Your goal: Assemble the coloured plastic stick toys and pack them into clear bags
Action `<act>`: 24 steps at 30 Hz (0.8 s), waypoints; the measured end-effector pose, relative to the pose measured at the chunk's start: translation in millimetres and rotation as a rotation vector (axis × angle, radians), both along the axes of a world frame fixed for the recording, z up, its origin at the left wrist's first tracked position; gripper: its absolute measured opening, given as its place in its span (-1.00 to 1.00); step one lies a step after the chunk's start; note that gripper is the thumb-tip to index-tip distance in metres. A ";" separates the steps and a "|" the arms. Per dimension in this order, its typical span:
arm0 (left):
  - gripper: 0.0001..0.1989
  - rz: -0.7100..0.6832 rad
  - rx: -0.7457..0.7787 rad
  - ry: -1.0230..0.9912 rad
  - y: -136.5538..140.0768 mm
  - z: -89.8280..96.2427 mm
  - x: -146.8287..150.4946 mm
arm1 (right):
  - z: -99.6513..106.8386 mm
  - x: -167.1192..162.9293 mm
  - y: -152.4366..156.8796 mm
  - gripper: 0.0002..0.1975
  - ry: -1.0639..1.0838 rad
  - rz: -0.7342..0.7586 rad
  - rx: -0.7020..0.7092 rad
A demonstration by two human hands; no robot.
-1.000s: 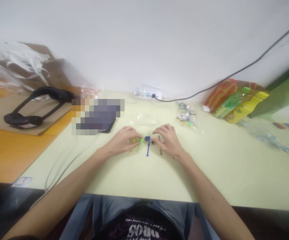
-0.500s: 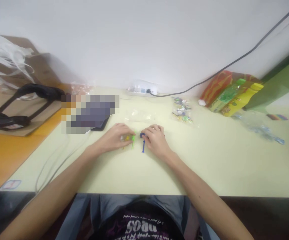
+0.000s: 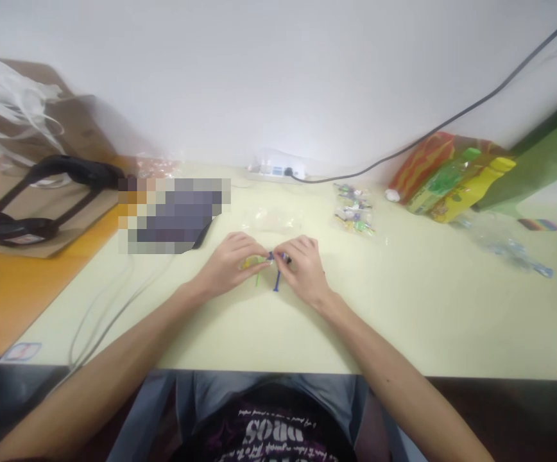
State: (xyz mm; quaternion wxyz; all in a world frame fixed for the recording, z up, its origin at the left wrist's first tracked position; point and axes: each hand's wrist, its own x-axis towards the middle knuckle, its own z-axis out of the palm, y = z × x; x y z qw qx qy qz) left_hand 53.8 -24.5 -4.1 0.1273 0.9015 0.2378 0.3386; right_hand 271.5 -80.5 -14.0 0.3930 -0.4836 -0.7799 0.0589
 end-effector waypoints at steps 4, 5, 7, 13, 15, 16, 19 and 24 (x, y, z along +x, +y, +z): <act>-0.92 0.004 0.019 -0.053 -0.5 -3.8 1.4 | -1.4 -3.8 -2.4 -0.85 0.045 0.071 0.055; -0.93 0.006 0.019 -0.060 -0.2 -4.2 1.2 | -1.9 -4.3 -2.4 -0.86 0.059 0.083 0.070; -0.93 0.020 0.009 -0.066 0.8 -4.2 -0.1 | -1.9 -3.5 -1.9 -0.87 0.069 0.087 0.082; -0.90 0.184 -0.121 -0.123 3.2 -1.3 -7.4 | 2.1 17.9 0.6 -0.87 -0.014 0.010 0.106; -0.92 0.216 -0.146 -0.147 4.1 -1.9 -9.3 | 1.8 25.7 0.8 -0.89 -0.078 0.003 0.087; -0.93 0.220 -0.150 -0.155 4.6 -2.5 -10.0 | 1.2 28.2 0.7 -0.89 -0.113 0.006 0.069; -0.92 0.211 -0.136 -0.178 5.9 -4.8 -11.1 | -1.8 29.5 -0.2 -0.90 -0.212 0.033 -0.004; -0.78 0.127 -0.119 -0.138 7.0 -5.4 -11.8 | -6.9 23.6 0.0 -0.88 -0.322 0.065 -0.095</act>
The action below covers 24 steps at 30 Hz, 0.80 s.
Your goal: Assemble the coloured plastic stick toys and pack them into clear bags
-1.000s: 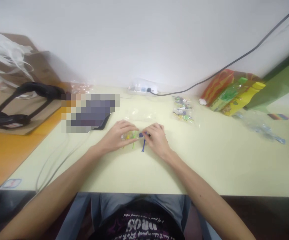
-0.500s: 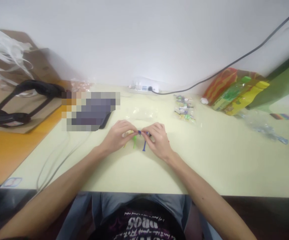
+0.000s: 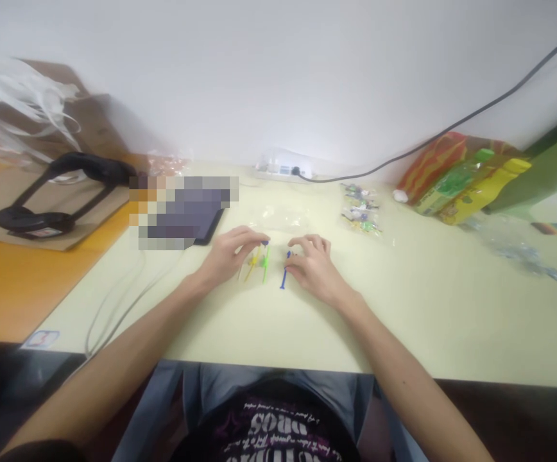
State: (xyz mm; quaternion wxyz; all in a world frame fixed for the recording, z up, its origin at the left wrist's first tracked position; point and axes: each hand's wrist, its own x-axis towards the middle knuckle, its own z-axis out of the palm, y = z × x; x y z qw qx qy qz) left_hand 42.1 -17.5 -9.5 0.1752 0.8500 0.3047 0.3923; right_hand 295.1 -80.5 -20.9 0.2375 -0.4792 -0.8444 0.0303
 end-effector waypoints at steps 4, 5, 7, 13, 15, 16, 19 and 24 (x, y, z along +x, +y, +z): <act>-0.75 -0.029 0.000 0.036 0.4 0.8 0.3 | -3.1 -0.6 2.4 -0.87 -0.029 0.004 -0.025; -0.76 -0.034 -0.001 0.040 0.4 1.2 0.6 | -3.6 -0.5 2.8 -0.87 -0.029 0.007 -0.029; -0.77 -0.041 -0.002 0.044 0.1 2.1 1.0 | -4.0 -0.7 3.0 -0.87 -0.023 0.020 -0.036; -0.79 -0.070 0.023 0.073 -0.5 3.2 0.2 | -4.6 -4.2 1.9 -0.88 -0.001 0.029 -0.050; -0.81 -0.072 0.031 0.067 0.0 1.9 -0.2 | -5.8 -5.2 2.2 -0.87 0.001 0.030 -0.056; -0.84 -0.071 0.027 0.062 0.3 1.0 -0.3 | -6.5 -5.6 2.3 -0.86 0.003 0.032 -0.058; -0.89 -0.052 0.002 0.053 0.7 -1.0 -0.9 | -7.3 -5.9 2.7 -0.84 0.007 0.038 -0.057; -0.83 -0.013 -0.036 0.049 0.6 -1.0 -0.6 | -2.0 -4.6 2.7 -0.83 0.026 0.045 -0.019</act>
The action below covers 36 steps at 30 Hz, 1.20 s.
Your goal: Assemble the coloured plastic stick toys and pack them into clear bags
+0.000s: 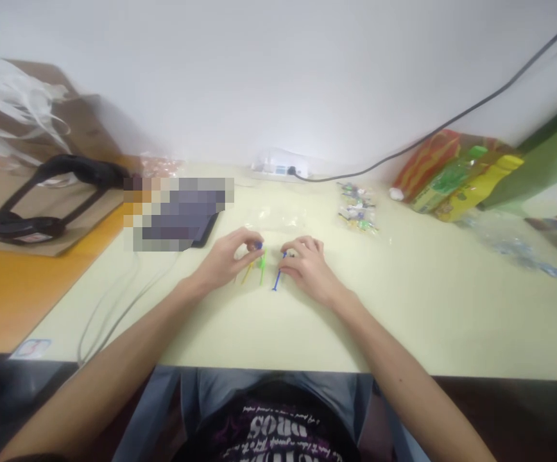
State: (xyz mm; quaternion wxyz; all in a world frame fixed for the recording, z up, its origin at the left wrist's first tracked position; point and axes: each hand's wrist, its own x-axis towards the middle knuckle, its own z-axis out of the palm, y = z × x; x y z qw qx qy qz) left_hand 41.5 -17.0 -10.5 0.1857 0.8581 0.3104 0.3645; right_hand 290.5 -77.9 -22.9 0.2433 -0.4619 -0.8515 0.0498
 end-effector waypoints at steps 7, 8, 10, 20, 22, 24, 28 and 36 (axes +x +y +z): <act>-0.79 0.055 0.005 -0.056 -0.8 -1.1 1.7 | 8.1 0.2 -2.9 -0.80 0.188 -0.012 0.084; -0.78 0.064 0.003 -0.060 -0.8 -1.3 1.6 | 8.7 0.1 -3.2 -0.80 0.206 -0.018 0.097; -0.78 0.076 -0.006 -0.060 -1.0 -1.0 1.2 | 9.3 -0.2 -3.4 -0.80 0.233 -0.027 0.126; -0.83 0.009 0.027 -0.065 -1.5 3.7 1.9 | 9.7 0.4 -2.9 -0.78 0.430 -0.037 0.176; -0.84 0.018 0.014 -0.071 -1.8 4.1 2.2 | 13.3 -0.7 -4.7 -0.81 0.511 -0.073 0.155; -0.82 0.026 -0.007 -0.082 -2.6 4.7 2.7 | 16.9 -2.1 -6.6 -0.85 0.577 -0.104 0.120; -0.77 0.023 -0.042 -0.100 -4.7 6.8 4.6 | 19.3 -4.4 -7.4 -0.91 0.723 -0.113 0.038; -0.72 -0.010 -0.160 -0.163 -6.7 6.7 5.9 | 18.2 -6.8 -3.2 -0.93 1.066 -0.107 -0.273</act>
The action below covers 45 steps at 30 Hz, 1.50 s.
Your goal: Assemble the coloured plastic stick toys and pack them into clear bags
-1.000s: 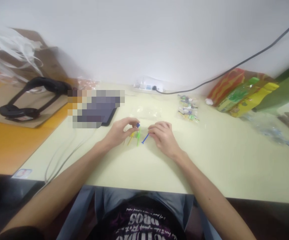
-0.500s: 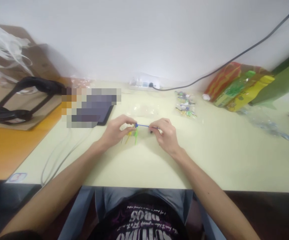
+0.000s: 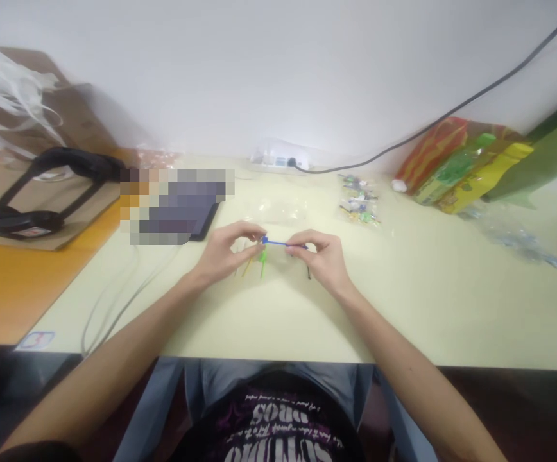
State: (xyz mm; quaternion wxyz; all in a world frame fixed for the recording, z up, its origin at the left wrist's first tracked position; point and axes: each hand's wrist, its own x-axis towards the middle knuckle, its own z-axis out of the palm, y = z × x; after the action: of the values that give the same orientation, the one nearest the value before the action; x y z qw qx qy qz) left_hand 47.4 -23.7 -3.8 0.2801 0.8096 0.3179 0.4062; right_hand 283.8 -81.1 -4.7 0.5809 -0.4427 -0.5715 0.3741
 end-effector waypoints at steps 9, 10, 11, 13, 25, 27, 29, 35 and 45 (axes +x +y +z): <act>-0.76 -0.094 -0.153 -0.072 -2.0 -1.8 0.8 | 0.7 1.6 2.6 -0.71 0.138 0.187 -0.177; -0.75 -0.117 -0.164 -0.060 -2.3 -1.3 0.6 | 0.4 1.3 2.7 -0.68 0.152 0.224 -0.195; -0.75 -0.143 -0.177 -0.045 -2.8 -0.8 0.4 | 0.2 0.9 2.7 -0.65 0.161 0.254 -0.203; -0.76 -0.190 -0.210 -0.022 -4.0 0.3 0.4 | 0.1 0.2 2.1 -0.63 0.160 0.293 -0.199; -0.80 -0.241 -0.320 -0.045 -12.3 8.6 5.6 | -2.4 -0.9 0.8 -0.65 0.214 0.381 -0.224; -0.80 -0.243 -0.308 -0.057 -12.5 8.0 5.1 | -1.9 -1.4 0.8 -0.63 0.216 0.406 -0.229; -0.80 -0.245 -0.308 -0.053 -13.1 7.8 5.0 | -1.3 -1.6 0.8 -0.63 0.225 0.434 -0.233; -0.81 -0.210 -0.283 -0.078 -14.9 7.6 7.0 | -2.5 -0.8 0.6 -0.69 0.219 0.405 -0.228; -0.81 -0.290 -0.259 -0.071 -16.6 9.3 8.6 | -2.7 -1.2 -1.5 -0.72 0.142 0.426 -0.188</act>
State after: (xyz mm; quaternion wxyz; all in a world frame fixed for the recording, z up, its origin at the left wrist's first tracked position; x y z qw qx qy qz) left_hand 55.9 -40.3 5.5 0.4486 0.7892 0.2376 0.3456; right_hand 282.6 -82.6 -7.4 0.4838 -0.3367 -0.5724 0.5700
